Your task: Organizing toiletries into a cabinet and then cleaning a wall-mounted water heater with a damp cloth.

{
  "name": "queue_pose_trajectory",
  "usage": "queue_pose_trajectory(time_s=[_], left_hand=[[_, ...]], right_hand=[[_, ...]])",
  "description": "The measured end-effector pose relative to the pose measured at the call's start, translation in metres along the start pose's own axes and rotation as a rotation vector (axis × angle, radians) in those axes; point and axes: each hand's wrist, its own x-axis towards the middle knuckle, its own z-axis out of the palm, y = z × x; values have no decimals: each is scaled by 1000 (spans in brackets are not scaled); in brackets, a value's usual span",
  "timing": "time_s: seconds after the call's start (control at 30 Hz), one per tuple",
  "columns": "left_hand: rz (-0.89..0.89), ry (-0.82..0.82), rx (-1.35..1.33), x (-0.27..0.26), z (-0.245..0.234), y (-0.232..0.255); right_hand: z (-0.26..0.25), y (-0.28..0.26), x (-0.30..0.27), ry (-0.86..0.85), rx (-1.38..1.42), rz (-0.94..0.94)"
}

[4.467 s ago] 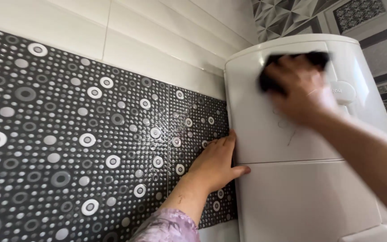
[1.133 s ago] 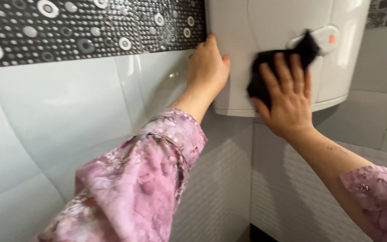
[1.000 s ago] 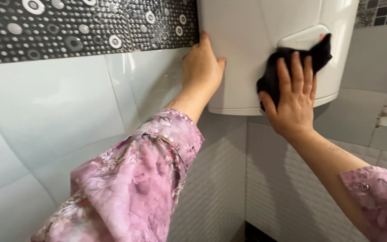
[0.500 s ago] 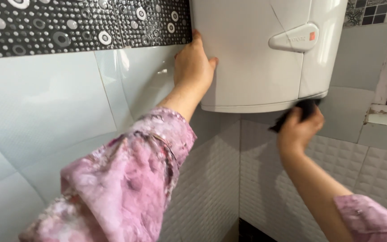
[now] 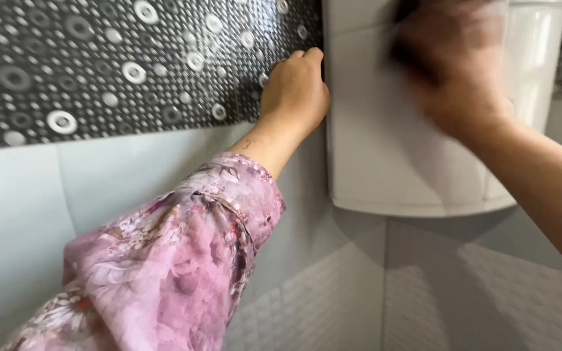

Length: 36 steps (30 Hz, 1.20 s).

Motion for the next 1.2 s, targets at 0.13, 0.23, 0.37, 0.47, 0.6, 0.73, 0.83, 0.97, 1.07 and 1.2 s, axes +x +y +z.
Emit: queue_pose_trajectory(time_s=[0.13,0.23,0.37,0.47,0.6,0.73,0.83,0.97,1.07,1.2], left_hand=[[-17,74,27,25,-15,-13],[21,128,32,41,-31,-21],[23,112,83,59,-41,-29],[23,117,82,78,-45,-36],[40,99,22,105,-46,-43],[155,135,51,149,-33,-55],[152,122,23,191,-32,-57],[287,136,63,243,-30,-74],[292,159,112,263,-27,-78],[221,152,96,248,-48,-55]], right_hand=[[55,-14,26,-280,-387,-345],[72,-28,51,-356,-503,-420],[86,-25,112,-496,-650,-395],[90,-5,166,-475,-729,-353],[91,30,228,-293,-778,-339],[101,68,285,-160,-763,-330],[99,87,330,-98,-710,-281],[73,82,368,-171,-616,-31],[56,83,384,-301,-507,196],[46,94,392,-424,-455,290]])
